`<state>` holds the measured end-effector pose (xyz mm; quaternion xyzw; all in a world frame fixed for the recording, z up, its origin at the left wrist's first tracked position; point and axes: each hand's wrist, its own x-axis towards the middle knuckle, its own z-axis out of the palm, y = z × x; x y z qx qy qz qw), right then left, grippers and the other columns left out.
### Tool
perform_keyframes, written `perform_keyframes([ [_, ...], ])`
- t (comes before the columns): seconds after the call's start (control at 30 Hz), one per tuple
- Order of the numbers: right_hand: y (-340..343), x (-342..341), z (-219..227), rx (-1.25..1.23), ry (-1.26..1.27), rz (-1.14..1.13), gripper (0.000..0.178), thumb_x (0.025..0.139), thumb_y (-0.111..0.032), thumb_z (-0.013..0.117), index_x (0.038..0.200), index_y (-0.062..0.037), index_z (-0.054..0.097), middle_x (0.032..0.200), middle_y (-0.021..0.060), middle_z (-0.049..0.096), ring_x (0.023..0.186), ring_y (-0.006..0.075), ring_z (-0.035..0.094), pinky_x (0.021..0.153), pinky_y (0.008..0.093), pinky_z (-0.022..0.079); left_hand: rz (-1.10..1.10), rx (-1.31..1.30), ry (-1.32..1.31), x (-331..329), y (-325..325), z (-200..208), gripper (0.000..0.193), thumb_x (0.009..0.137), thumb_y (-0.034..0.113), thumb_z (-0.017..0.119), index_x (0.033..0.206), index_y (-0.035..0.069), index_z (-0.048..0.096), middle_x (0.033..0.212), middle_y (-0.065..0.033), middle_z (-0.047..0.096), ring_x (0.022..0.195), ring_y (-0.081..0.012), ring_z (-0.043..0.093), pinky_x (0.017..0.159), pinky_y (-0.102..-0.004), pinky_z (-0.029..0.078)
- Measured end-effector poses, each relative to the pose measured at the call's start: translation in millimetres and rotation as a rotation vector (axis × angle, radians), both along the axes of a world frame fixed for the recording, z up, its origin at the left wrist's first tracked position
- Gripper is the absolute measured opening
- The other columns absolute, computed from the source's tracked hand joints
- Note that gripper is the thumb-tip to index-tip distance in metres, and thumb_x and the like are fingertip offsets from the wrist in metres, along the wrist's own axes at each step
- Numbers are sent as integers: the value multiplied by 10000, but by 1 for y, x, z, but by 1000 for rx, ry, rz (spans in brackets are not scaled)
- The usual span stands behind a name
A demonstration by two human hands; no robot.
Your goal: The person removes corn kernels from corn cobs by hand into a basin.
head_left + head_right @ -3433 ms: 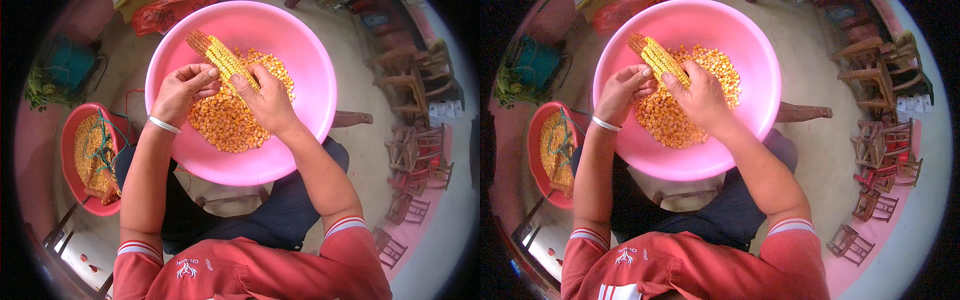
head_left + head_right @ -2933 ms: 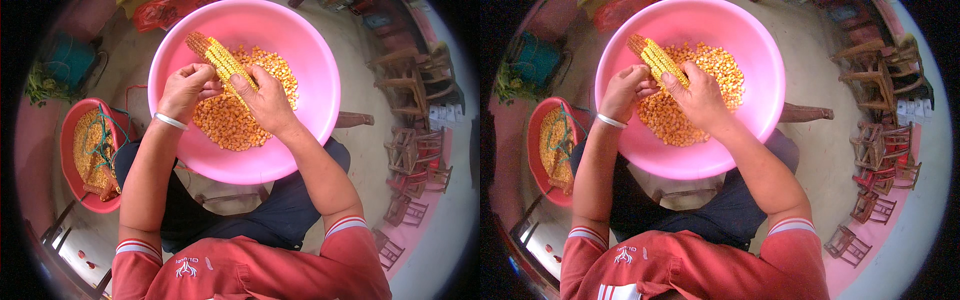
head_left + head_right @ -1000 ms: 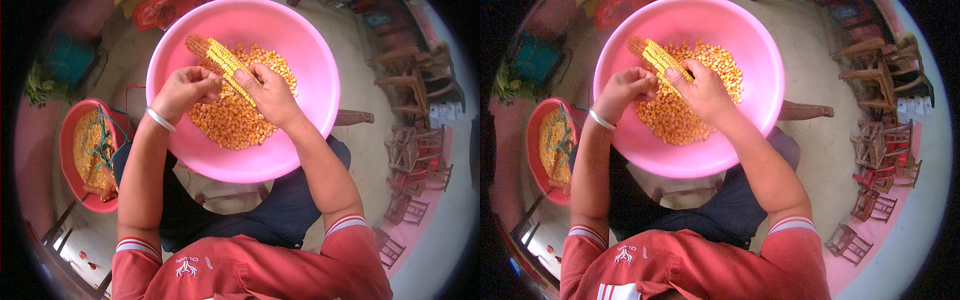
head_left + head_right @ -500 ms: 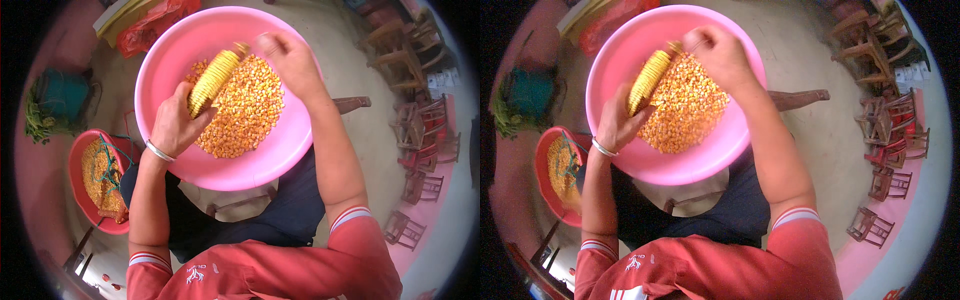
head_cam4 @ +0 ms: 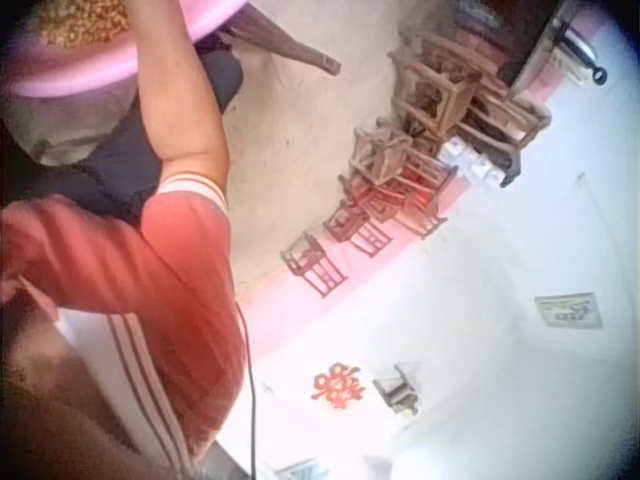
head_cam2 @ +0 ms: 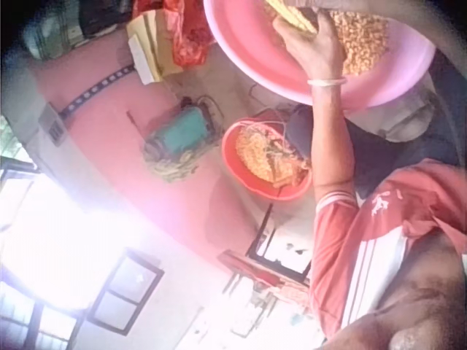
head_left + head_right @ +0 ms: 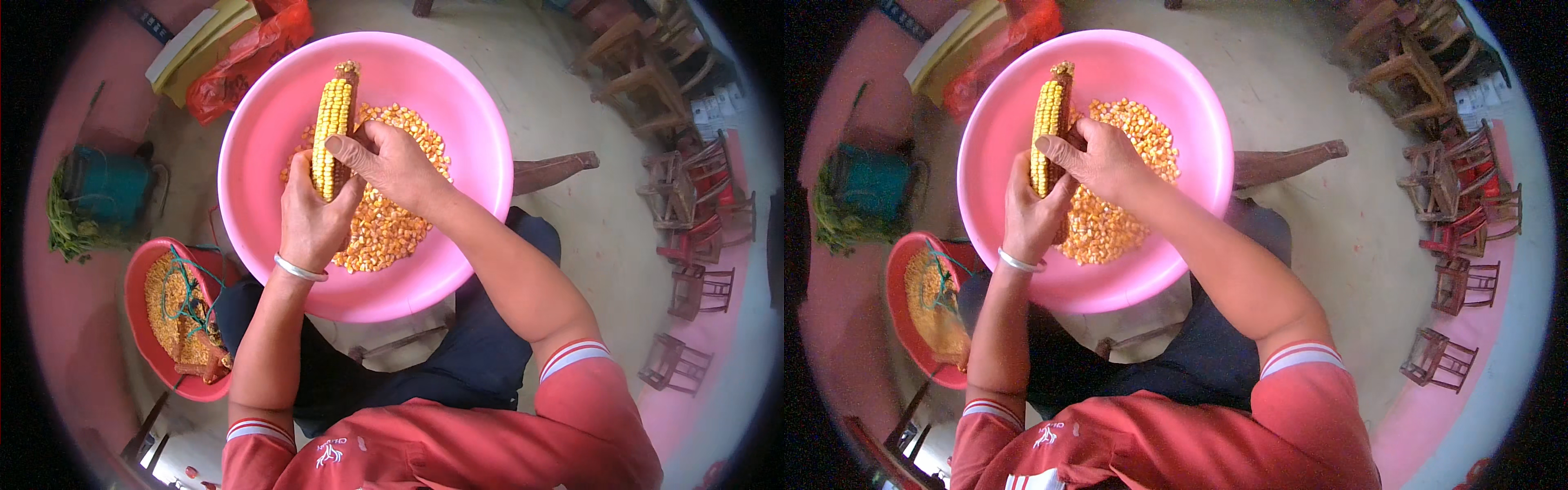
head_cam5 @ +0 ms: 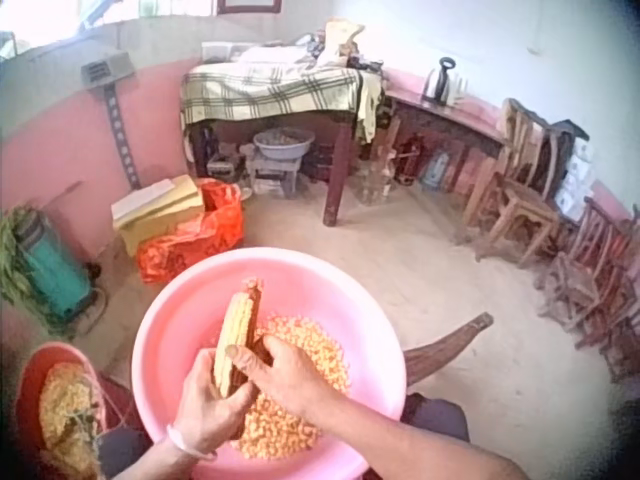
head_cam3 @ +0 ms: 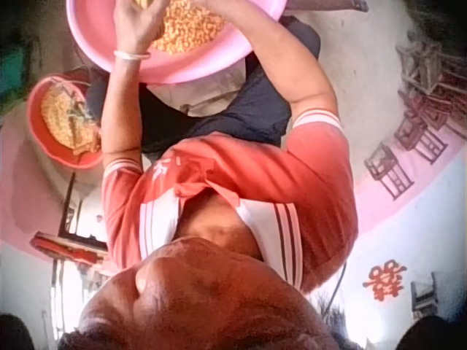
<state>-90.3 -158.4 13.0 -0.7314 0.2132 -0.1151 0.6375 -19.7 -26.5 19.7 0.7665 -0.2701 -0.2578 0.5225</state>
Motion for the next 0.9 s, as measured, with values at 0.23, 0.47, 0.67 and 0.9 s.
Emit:
perform_keyframes([
  [0.23,1,1,-2,-47,-29,13,439,902,-400,679,926,32,611,829,58,643,737,95,583,638,258,481,-66,-61,93,14,4,-21,393,855,172,736,1093,0,474,792,-29,559,626,-81,561,540,-230,483],
  [0.47,1,-5,7,-285,36,45,292,862,-264,684,845,11,585,730,154,638,676,245,648,626,383,504,-50,-182,395,18,11,-13,438,781,175,745,1059,-36,481,822,-72,574,617,-123,575,538,-295,483],
  [0.67,-9,-9,-5,-81,-28,23,311,868,-277,707,955,13,637,830,68,674,753,148,632,702,315,513,-37,-83,5,18,11,-21,411,835,147,732,1120,4,474,810,-18,551,604,-71,530,518,-232,450],
  [0.9,-9,-5,5,143,80,26,268,917,-256,680,893,10,650,760,13,634,682,58,560,594,236,461,-33,-46,-85,4,6,-13,415,808,64,700,1146,-5,469,836,-42,547,622,-79,519,508,-237,433],
])
